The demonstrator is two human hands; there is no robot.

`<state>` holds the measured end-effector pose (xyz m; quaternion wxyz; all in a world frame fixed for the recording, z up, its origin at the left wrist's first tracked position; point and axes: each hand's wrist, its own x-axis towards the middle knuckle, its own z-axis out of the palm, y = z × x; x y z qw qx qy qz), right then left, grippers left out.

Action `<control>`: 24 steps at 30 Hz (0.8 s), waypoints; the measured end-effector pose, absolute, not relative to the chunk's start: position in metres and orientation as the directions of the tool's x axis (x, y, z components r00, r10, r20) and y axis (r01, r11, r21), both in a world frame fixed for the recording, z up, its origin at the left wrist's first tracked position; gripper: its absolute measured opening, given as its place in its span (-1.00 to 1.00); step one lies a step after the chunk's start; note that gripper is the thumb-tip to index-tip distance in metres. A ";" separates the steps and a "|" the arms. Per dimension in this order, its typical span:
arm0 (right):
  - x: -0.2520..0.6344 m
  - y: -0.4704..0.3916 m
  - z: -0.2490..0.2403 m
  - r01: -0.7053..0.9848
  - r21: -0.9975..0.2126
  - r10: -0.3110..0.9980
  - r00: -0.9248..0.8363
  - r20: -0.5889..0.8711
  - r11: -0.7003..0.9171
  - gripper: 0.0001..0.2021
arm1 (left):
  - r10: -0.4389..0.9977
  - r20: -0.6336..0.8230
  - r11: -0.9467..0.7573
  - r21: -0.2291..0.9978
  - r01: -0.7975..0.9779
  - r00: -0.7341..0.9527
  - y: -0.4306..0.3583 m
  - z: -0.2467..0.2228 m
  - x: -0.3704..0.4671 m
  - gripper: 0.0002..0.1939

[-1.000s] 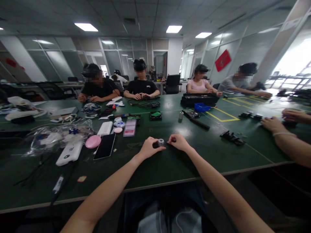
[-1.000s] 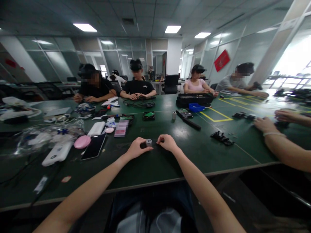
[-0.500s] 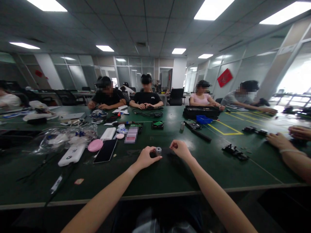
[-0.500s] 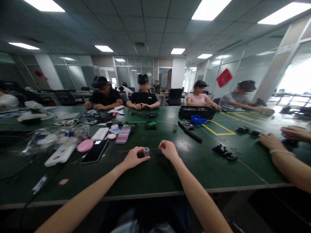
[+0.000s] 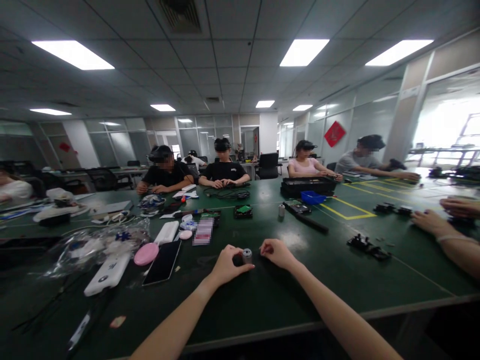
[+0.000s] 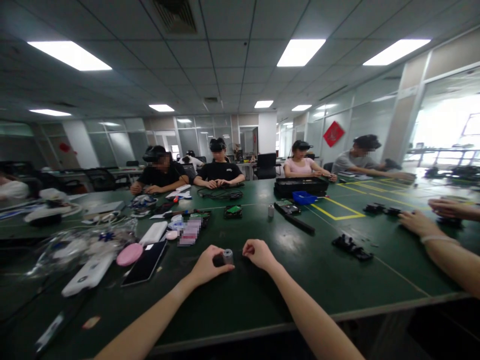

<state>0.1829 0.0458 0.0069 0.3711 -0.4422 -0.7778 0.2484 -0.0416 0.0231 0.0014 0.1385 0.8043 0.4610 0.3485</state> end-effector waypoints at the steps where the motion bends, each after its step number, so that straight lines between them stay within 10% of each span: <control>1: 0.183 0.046 0.008 0.504 -0.716 0.873 -0.337 0.353 0.484 -0.88 | 0.833 0.437 -0.544 0.537 0.644 0.339 0.023 0.002 -0.042 -0.47; 24: 0.183 0.053 -0.001 0.757 -0.480 0.868 -0.228 0.441 0.443 -0.91 | 0.816 0.427 -0.567 0.463 0.682 0.389 0.028 0.001 -0.042 -0.51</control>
